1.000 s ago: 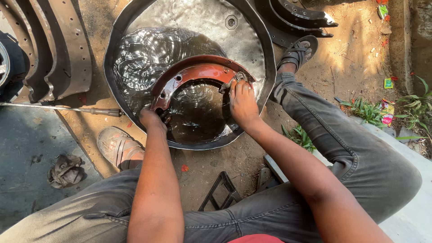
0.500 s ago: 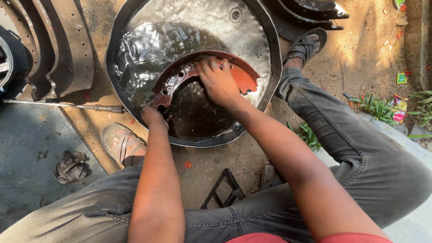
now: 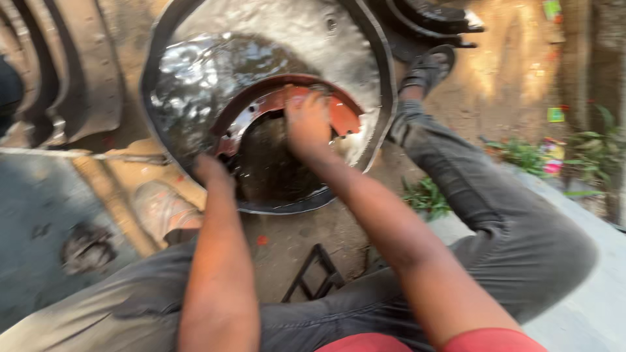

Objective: The person scrubs a red metal brake drum with a cloth inside a large metal basin filled with water. They repeatedly scrub the inner and outer surfaces of the drum, rinse it in the water, and continue cleaning other metal parts submerged in the basin.

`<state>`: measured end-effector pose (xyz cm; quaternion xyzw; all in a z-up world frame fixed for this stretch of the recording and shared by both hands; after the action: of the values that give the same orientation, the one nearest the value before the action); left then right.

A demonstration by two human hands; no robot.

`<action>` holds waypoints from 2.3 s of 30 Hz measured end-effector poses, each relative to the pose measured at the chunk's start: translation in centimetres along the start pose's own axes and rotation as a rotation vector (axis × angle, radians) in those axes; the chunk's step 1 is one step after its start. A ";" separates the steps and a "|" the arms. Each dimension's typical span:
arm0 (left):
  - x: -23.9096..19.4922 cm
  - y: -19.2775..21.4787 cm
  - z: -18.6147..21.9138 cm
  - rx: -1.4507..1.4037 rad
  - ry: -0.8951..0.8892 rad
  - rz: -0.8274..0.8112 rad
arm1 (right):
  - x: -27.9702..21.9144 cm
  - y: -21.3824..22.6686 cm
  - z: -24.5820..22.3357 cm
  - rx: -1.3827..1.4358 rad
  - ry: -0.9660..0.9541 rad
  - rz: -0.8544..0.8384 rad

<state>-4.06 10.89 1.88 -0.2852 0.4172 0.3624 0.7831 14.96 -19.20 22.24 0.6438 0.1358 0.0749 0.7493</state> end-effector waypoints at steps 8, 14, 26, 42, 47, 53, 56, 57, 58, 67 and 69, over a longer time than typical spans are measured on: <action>-0.9 -25.0 -11.0 0.031 0.112 -0.337 | 0.1 1.0 -2.9 -0.147 0.108 -0.455; -3.4 -33.0 -12.5 0.047 0.095 -0.337 | -0.4 0.7 -2.6 -0.202 0.112 -0.539; -4.3 -35.3 -14.3 -0.001 0.136 -0.435 | 0.4 -0.6 -1.9 -0.217 0.199 -0.599; -1.2 -13.1 -2.2 0.037 0.147 -0.098 | -2.1 0.9 3.9 0.027 -0.174 -0.596; 0.6 -12.8 -2.8 -0.049 -0.012 -0.168 | 1.8 2.3 -4.1 -0.079 0.035 -0.339; 4.2 -11.9 -5.1 -0.181 0.010 -0.364 | -2.3 1.6 -11.9 0.166 0.460 -0.247; 5.0 -11.6 -6.2 -0.265 0.120 -0.540 | -5.8 1.9 -13.3 0.246 0.633 -0.244; 5.0 -11.7 -6.1 -0.266 0.116 -0.635 | -6.3 1.9 -13.2 0.334 0.628 -0.281; 4.9 -11.9 -6.0 -0.267 0.111 -0.730 | -6.9 1.8 -12.9 0.422 0.623 -0.319; -0.8 -12.8 -0.7 0.374 -0.185 -0.429 | -10.5 -9.2 -2.6 0.592 0.267 -0.728; -2.0 -13.0 -0.4 0.353 -0.103 -0.416 | -10.2 -11.7 2.6 0.750 -0.029 -0.805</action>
<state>5.49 2.45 5.28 -0.2051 0.3660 0.1295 0.8984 5.34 -26.49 12.13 0.7647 0.3785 -0.2801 0.4398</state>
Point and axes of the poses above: each hand's wrist, its own x-axis towards the middle knuckle, its own y-axis out of the back of the hand, z = x × y, the point moved 6 cm from there along x, towards the middle knuckle, and after that the axes turned 13 degrees about -z, right-handed, at the moved point
